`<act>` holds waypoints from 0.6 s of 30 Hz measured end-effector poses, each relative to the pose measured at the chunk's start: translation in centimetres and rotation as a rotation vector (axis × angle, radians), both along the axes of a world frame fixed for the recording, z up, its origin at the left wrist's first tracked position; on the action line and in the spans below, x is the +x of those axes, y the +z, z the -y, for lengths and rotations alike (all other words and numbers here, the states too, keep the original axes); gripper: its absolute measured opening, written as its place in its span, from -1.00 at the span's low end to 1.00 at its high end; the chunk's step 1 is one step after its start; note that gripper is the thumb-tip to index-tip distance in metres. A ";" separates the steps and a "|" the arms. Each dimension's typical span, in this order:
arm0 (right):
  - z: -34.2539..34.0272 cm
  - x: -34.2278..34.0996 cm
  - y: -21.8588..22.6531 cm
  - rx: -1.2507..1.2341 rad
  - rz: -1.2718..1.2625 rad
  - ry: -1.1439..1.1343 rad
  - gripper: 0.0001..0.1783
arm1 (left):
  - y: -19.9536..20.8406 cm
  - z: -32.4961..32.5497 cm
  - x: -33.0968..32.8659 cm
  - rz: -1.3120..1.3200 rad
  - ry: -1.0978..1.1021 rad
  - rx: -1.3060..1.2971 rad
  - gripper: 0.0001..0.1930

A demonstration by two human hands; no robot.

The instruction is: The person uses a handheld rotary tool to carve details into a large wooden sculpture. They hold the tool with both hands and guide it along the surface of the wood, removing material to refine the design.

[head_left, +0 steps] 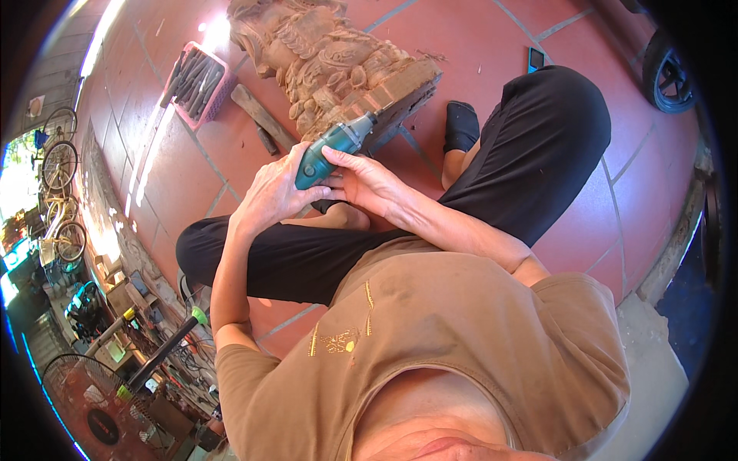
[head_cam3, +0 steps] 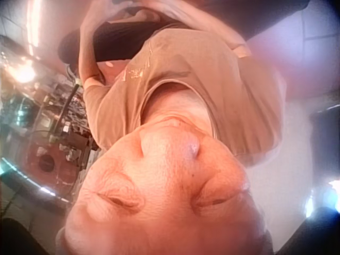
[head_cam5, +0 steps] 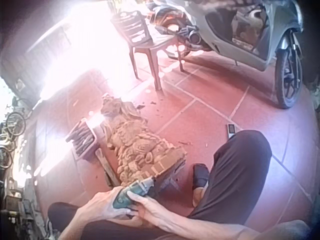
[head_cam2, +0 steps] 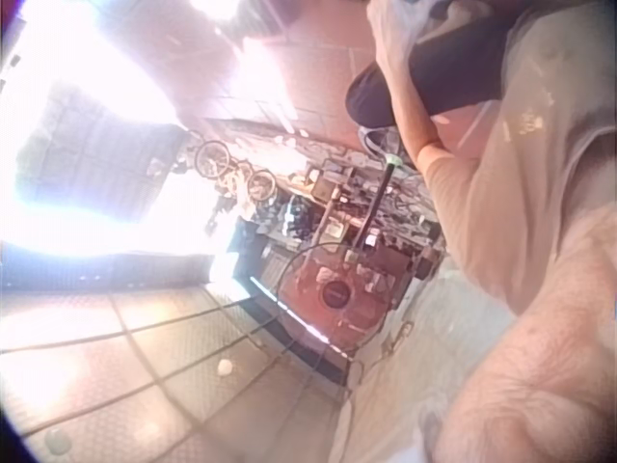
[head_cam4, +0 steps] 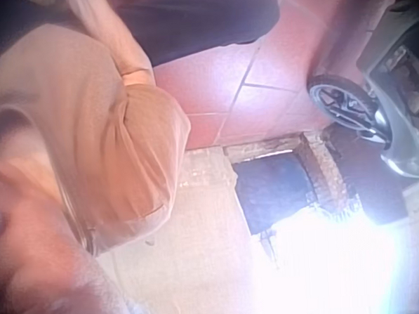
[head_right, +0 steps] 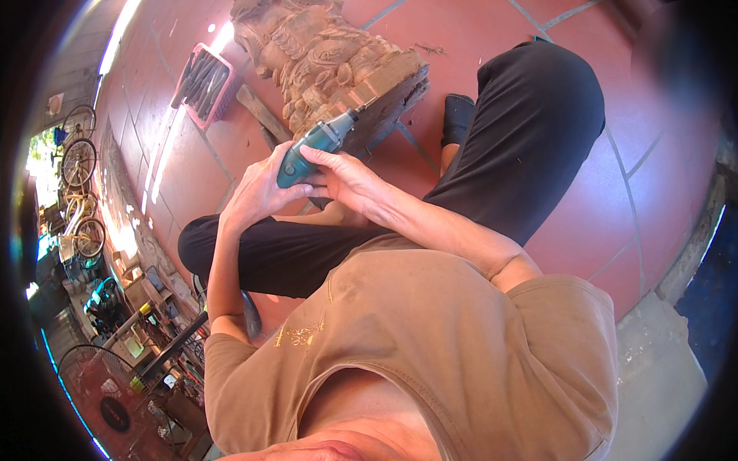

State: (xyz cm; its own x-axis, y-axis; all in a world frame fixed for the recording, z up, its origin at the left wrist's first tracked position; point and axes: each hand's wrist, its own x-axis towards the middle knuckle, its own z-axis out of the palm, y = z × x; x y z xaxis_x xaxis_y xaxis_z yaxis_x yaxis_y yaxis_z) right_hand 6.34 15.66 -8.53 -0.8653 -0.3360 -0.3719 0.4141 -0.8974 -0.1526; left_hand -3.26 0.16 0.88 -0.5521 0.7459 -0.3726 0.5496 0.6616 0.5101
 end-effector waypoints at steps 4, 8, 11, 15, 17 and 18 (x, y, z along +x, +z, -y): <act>-0.1 0.0 -0.1 -0.007 0.000 -0.005 -0.54 | -0.2 0.1 0.0 -0.007 -0.002 -0.013 -0.22; -0.1 0.0 -0.2 -0.012 0.006 -0.005 -0.53 | -0.2 0.0 0.0 -0.011 -0.001 -0.014 -0.21; -0.1 -0.1 -0.2 -0.010 0.012 -0.008 -0.52 | -0.4 0.0 -0.1 -0.018 -0.007 -0.014 -0.21; -0.1 -0.1 -0.3 -0.011 0.010 -0.014 -0.52 | -0.3 -0.1 -0.1 -0.015 -0.003 -0.028 -0.21; 0.0 -0.1 -0.4 -0.018 0.011 -0.011 -0.53 | -0.3 -0.2 -0.1 -0.011 -0.003 -0.028 -0.21; 0.0 -0.2 -0.4 -0.021 0.011 -0.009 -0.53 | -0.3 -0.2 -0.1 -0.012 -0.006 -0.027 -0.21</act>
State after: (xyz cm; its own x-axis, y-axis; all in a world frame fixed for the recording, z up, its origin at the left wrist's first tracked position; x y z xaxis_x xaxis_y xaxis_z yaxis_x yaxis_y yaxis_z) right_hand 6.17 15.69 -8.89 -0.8639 -0.3365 -0.3748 0.4080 -0.9038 -0.1290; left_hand -3.39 0.33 0.58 -0.5521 0.7390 -0.3861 0.5600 0.6717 0.4850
